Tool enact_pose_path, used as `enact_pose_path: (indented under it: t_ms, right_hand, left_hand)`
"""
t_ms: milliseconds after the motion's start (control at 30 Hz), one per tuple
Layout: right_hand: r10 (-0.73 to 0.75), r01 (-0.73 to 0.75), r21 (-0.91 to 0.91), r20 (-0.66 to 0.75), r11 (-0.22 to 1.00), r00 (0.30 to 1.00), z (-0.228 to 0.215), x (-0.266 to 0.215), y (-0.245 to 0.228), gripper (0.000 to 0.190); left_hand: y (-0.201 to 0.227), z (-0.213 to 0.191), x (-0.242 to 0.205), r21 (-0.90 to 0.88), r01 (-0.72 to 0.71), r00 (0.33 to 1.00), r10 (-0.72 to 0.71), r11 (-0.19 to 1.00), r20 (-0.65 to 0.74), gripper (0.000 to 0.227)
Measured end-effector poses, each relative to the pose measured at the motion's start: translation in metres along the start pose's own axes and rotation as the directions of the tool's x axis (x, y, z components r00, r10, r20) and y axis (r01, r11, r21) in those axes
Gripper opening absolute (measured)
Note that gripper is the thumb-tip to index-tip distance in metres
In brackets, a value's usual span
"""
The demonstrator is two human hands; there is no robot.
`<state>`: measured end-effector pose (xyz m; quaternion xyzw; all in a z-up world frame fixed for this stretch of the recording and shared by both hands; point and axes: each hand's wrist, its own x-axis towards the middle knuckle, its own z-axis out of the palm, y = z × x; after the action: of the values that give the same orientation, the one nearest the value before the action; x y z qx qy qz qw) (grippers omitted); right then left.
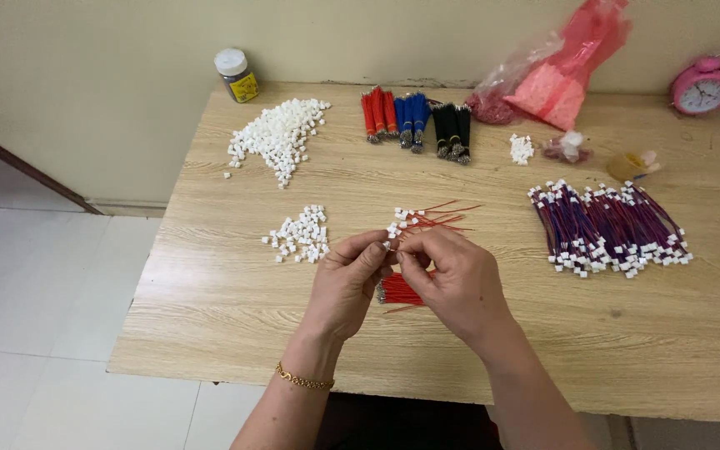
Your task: Assemble small white connectors onto the ends of red wires
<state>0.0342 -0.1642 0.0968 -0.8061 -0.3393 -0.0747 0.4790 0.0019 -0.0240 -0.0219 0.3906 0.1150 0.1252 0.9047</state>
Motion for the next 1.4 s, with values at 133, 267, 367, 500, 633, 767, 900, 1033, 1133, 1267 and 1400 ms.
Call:
enact_pose_path:
  t_ms: [133,267,367,500,633,767,900,1033,1133,1267,1400]
  right_hand:
    - [-0.066,0.064,-0.127,-0.018,0.990,0.998,0.002,-0.002,0.006,0.005]
    - [-0.114,0.114,-0.217,0.012,0.970,0.993,0.006,-0.002,0.013,0.005]
    - [-0.110,0.110,-0.219,0.015,0.969,0.994,0.013,-0.002,0.020,0.005]
    - [-0.148,0.161,-0.234,0.072,0.959,0.986,0.024,-0.002,0.041,0.004]
    - [-0.037,0.070,-0.201,0.164,0.977,0.986,0.045,0.000,0.092,0.009]
    - [-0.044,0.082,-0.217,0.175,0.973,0.984,0.065,0.016,0.164,0.010]
    - [-0.035,0.100,-0.409,0.164,0.907,0.986,0.075,0.020,0.196,0.012]
    - [0.010,0.068,-0.586,0.130,0.808,0.992,0.085,0.009,0.206,0.023]
    - [0.115,0.062,-0.417,0.385,0.907,0.916,0.071,-0.006,0.156,0.024]
    - [0.301,-0.014,-0.493,0.508,0.870,0.807,0.072,-0.020,0.165,0.036]
    - [0.364,-0.009,-0.541,0.553,0.841,0.750,0.071,-0.023,0.160,0.033]
  left_hand:
    - [0.003,0.005,-0.002,0.110,-0.058,0.997,0.063,0.992,-0.044,0.023]
    - [0.009,0.008,-0.002,0.245,-0.114,0.991,0.127,0.963,-0.038,0.022]
    - [0.002,0.004,0.000,0.285,-0.120,0.988,0.143,0.951,-0.063,0.022]
    - [-0.012,-0.008,0.007,0.268,-0.102,0.988,0.129,0.958,-0.083,0.022]
    - [0.004,-0.006,0.007,0.382,-0.060,0.992,0.097,0.922,-0.078,0.024]
    - [0.014,-0.035,0.018,0.693,-0.137,0.966,0.251,0.708,-0.066,0.032]
    - [0.011,-0.067,0.012,0.926,-0.055,0.948,0.312,0.373,-0.069,0.025]
    - [-0.004,-0.072,-0.005,0.987,-0.111,0.947,0.314,0.118,0.069,0.020]
    - [-0.027,-0.061,-0.014,0.962,-0.269,0.929,0.250,-0.052,0.274,0.015]
    - [-0.047,-0.061,-0.017,0.885,-0.424,0.847,0.261,-0.194,0.463,0.027]
    - [-0.054,-0.060,-0.019,0.864,-0.413,0.841,0.243,-0.287,0.483,0.028]
